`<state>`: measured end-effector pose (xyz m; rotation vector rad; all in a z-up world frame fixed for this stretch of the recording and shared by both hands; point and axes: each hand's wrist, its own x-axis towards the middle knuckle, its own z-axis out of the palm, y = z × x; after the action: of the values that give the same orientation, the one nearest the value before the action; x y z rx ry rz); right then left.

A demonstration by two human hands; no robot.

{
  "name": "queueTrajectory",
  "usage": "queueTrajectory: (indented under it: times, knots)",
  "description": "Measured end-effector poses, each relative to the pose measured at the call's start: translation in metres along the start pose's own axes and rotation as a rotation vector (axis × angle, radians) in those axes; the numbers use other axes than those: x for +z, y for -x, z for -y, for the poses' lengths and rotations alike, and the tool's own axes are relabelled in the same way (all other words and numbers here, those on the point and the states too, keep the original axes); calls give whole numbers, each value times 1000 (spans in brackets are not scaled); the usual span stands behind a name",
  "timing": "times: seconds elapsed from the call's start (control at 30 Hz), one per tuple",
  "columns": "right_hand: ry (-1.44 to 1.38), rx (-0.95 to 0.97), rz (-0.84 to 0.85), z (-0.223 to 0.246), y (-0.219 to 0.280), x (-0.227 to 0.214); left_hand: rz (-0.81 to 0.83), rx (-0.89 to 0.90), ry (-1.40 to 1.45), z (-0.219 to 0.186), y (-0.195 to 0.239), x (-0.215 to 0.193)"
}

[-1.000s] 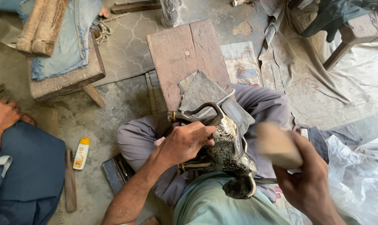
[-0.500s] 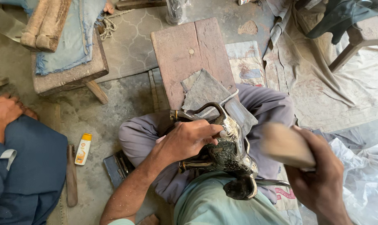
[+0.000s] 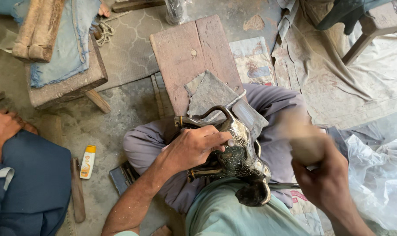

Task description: The person sits on the floor and uses a wooden mallet and a metal chisel to engrave a decorative pattern onto a silver-colored metal teapot. They repeatedly strike the chisel against the teapot's body and handle to create detailed designs.

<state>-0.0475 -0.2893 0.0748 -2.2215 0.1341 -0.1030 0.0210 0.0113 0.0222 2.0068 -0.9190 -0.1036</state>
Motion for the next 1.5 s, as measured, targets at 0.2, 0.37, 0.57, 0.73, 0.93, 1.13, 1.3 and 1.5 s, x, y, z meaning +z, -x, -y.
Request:
queueTrajectory:
  times: [0.2, 0.37, 0.57, 0.73, 0.93, 1.13, 1.3, 1.5]
  knots:
    - [-90, 98, 3, -1, 8, 2, 6, 4, 6, 1, -1, 0]
    - [272, -143, -86, 3, 7, 4, 12, 3, 5, 2, -2, 0]
    - [220, -139, -87, 14, 8, 3, 31, 14, -36, 4, -3, 0]
    - [637, -306, -104, 24, 15, -1, 29, 11, -35, 3, -4, -2]
    - [507, -289, -69, 15, 20, -6, 36, 3, -18, 1, -5, -3]
    - [427, -295, -67, 0, 15, -6, 64, -23, -66, -1, -7, -4]
    - [612, -394, -34, -16, 9, -15, 43, -4, -55, -1, -6, -3]
    - [678, -366, 169, -37, -14, -15, -157, 3, 61, 3, -8, 4]
